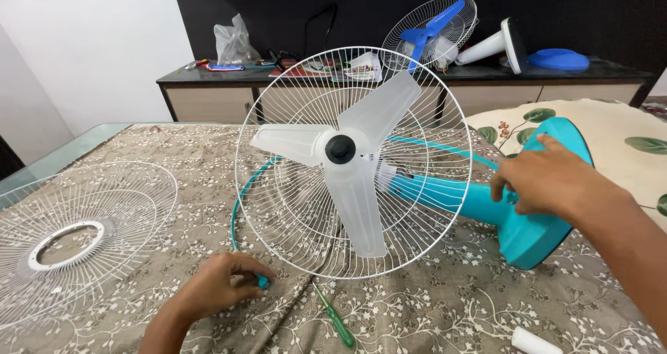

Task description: The person disassembles a small electric fan by removing the front grille with a screwdriver, then detaching the inner ring and unscrewing the blade hub nut. The fan blades remain attached to the motor shaft at the end of the clip.

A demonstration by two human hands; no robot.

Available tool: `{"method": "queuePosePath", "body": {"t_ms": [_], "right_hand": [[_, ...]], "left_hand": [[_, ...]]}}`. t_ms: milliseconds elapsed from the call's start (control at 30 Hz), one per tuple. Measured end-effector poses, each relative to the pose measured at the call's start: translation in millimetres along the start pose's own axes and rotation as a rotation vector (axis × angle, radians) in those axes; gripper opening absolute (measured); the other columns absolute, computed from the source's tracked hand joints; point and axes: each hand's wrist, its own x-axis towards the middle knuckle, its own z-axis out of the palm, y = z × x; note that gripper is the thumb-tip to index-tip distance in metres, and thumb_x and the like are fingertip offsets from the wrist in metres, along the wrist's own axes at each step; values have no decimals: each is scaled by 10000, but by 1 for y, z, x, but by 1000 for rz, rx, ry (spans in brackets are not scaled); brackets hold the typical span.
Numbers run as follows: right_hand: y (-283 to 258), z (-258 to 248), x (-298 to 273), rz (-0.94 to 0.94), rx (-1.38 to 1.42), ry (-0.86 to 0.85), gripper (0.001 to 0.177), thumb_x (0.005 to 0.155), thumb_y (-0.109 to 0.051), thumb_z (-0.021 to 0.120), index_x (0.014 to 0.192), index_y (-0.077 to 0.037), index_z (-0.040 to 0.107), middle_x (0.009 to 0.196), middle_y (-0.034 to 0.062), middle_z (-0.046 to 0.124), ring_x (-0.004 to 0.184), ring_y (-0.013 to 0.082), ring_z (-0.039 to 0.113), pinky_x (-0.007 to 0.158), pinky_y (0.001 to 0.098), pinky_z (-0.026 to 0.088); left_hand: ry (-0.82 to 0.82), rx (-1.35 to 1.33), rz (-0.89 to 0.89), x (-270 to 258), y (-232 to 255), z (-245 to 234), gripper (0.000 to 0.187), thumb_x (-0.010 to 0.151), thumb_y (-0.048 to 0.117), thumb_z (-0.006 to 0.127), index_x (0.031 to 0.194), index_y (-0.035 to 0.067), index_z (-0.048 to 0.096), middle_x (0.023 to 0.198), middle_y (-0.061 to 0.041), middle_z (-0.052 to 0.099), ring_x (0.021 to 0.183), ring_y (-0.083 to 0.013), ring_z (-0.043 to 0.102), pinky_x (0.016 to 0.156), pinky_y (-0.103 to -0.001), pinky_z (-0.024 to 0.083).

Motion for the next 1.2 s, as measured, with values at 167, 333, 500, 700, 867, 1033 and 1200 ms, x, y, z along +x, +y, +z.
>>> {"method": "queuePosePath", "body": {"t_ms": [167, 333, 500, 700, 867, 1033, 1200], "right_hand": [[-11, 14, -5, 11, -61, 134, 185, 860, -253, 808, 1039, -304, 804, 1011, -53, 786, 1135, 132, 696, 1345, 452, 217], [-1, 31, 11, 78, 143, 428, 233, 902, -157, 712, 1087, -255, 815, 993, 47, 785, 1031, 239, 731, 1087, 416, 494], [15, 43, 32, 15, 335, 612, 224, 904, -133, 683, 1082, -174, 813, 1083, 85, 749, 967, 316, 724, 887, 436, 578], [25, 44, 55, -28, 442, 648, 257, 883, -77, 684, 1090, -143, 822, 1014, 138, 790, 861, 335, 738, 862, 431, 585], [24, 41, 53, -15, 676, 748, 236, 851, -50, 703, 1040, -110, 833, 1027, 112, 768, 651, 258, 678, 605, 382, 583], [18, 34, 43, 115, 768, 766, 179, 938, -91, 727, 1082, -103, 832, 767, 147, 769, 519, 216, 666, 503, 353, 522], [20, 33, 40, 121, 800, 889, 144, 969, -66, 720, 1071, -71, 822, 757, 151, 751, 571, 213, 659, 551, 332, 510]], "left_hand": [[32, -143, -43, 1, 0, 2, 327, 760, -40, 778, 1053, 96, 831, 1062, -49, 849, 965, -176, 824, 949, -322, 669], [64, -78, -16, 1, 4, 2, 245, 784, -19, 798, 1004, 85, 829, 1065, -52, 838, 968, -177, 812, 948, -312, 658], [95, -106, -6, 2, 5, 2, 265, 787, -61, 740, 995, 82, 823, 1103, -58, 824, 1008, -170, 802, 973, -313, 653], [123, -201, 24, 2, 2, 3, 183, 827, -26, 735, 985, 47, 794, 1085, -70, 811, 1015, -189, 795, 961, -326, 666], [145, -301, 96, -1, -3, 3, 188, 860, 7, 709, 1041, 38, 747, 1048, -73, 795, 1031, -172, 778, 940, -330, 636], [191, -341, 173, 2, -10, 2, 190, 868, 16, 706, 1056, 29, 727, 1051, -57, 758, 1049, -153, 738, 978, -323, 650], [177, -407, 161, 1, -14, 0, 184, 896, 27, 680, 1079, 36, 705, 1041, -66, 738, 1013, -156, 711, 946, -374, 619]]}}
